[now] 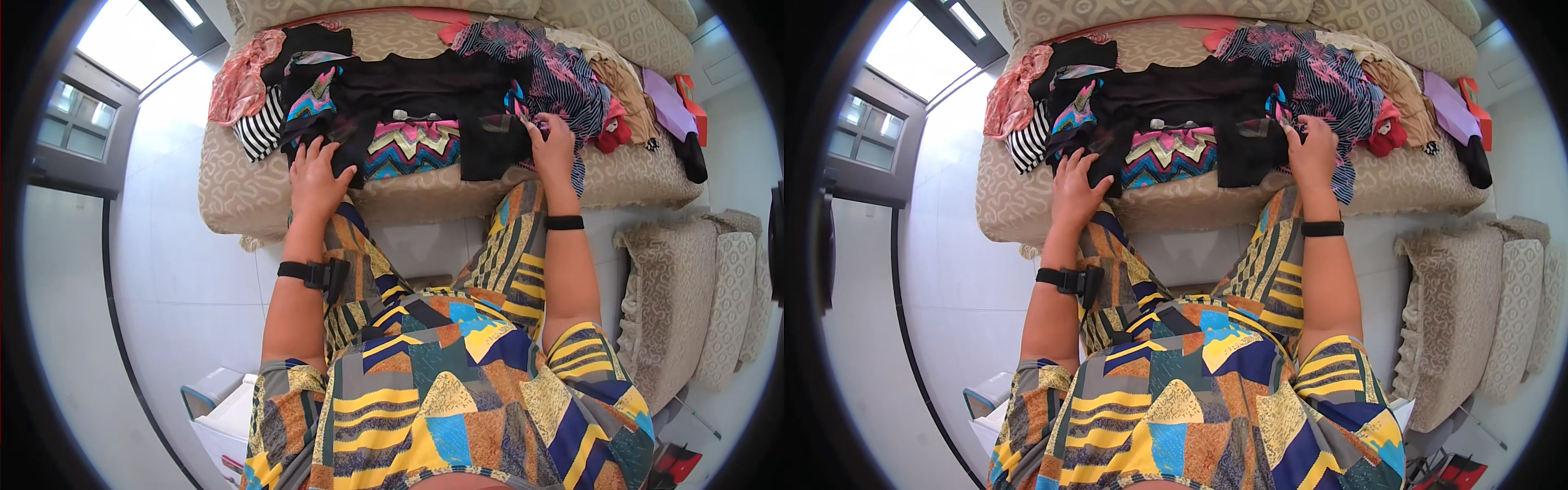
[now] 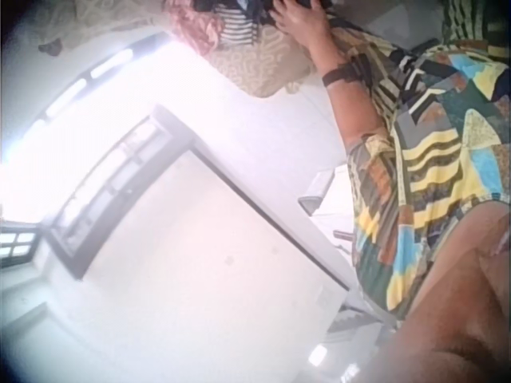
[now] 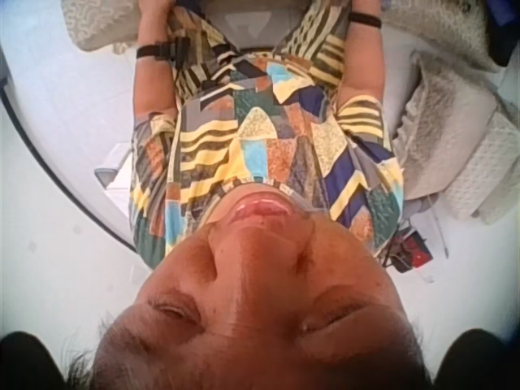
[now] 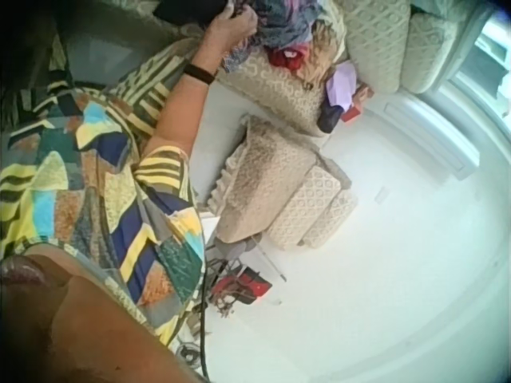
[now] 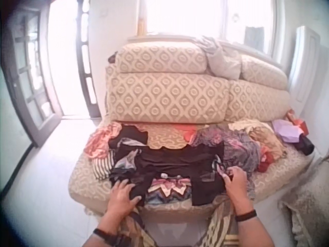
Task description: Folding multiple pieces of clothing on a sofa.
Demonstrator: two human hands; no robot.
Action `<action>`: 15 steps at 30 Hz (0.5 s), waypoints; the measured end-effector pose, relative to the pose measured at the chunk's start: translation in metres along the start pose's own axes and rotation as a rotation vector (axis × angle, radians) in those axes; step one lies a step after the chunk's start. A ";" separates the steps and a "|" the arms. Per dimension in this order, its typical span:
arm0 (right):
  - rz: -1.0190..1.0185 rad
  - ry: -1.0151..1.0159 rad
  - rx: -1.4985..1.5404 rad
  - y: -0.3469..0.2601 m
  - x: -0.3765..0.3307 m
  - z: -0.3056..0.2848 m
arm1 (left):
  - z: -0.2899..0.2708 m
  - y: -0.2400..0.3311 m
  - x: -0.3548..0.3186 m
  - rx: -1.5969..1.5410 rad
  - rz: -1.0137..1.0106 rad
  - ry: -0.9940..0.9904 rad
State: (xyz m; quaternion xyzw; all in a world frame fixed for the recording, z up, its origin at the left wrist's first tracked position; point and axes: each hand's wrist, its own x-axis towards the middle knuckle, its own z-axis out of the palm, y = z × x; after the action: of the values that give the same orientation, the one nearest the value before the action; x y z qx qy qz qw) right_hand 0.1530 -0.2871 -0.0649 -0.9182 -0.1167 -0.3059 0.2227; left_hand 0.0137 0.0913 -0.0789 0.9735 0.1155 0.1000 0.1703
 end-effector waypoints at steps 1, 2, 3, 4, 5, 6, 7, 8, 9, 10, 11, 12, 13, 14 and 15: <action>-0.003 0.001 0.000 -0.011 0.008 -0.004 | 0.001 0.001 0.000 -0.002 -0.001 0.003; -0.035 -0.034 0.091 -0.019 0.016 -0.005 | 0.002 0.003 0.001 -0.005 -0.006 0.008; -0.064 -0.066 0.177 -0.024 0.022 -0.005 | 0.002 0.004 0.002 -0.010 -0.005 0.014; -0.116 -0.085 0.272 -0.031 0.031 0.003 | 0.002 0.003 0.003 -0.011 -0.004 0.019; -0.120 -0.080 0.272 -0.039 0.037 0.011 | 0.004 -0.001 0.002 -0.017 -0.005 0.042; -0.035 -0.196 0.406 -0.054 0.041 0.021 | 0.006 -0.004 0.001 -0.021 -0.010 0.064; 0.051 -0.309 0.537 -0.062 0.048 0.028 | 0.004 -0.003 0.001 -0.021 -0.009 0.069; 0.048 -0.306 0.539 -0.061 0.053 0.041 | 0.003 -0.002 0.001 -0.059 -0.011 0.099; -0.083 -0.231 0.388 -0.057 0.057 0.062 | 0.002 -0.001 0.001 -0.097 -0.011 0.129; -0.212 -0.155 0.235 -0.056 0.058 0.076 | 0.000 0.002 0.002 -0.095 -0.011 0.134; -0.213 -0.151 0.238 -0.053 0.057 0.088 | -0.002 0.005 0.003 -0.132 -0.047 0.149; -0.163 -0.179 0.141 -0.055 0.057 0.096 | -0.003 0.006 0.003 -0.168 -0.087 0.163; -0.112 -0.207 0.044 -0.055 0.057 0.103 | -0.001 0.003 0.004 -0.166 -0.089 0.165; -0.113 -0.206 0.046 -0.053 0.057 0.108 | 0.003 0.000 0.004 -0.130 -0.091 0.202; -0.094 -0.252 0.041 -0.054 0.056 0.109 | 0.006 -0.004 0.003 -0.090 -0.099 0.241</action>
State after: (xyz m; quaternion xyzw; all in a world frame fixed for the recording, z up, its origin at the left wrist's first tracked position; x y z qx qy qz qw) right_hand 0.2337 -0.1831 -0.0906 -0.9382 -0.1927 -0.1958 0.2103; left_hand 0.0174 0.0944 -0.0851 0.9388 0.1785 0.2129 0.2036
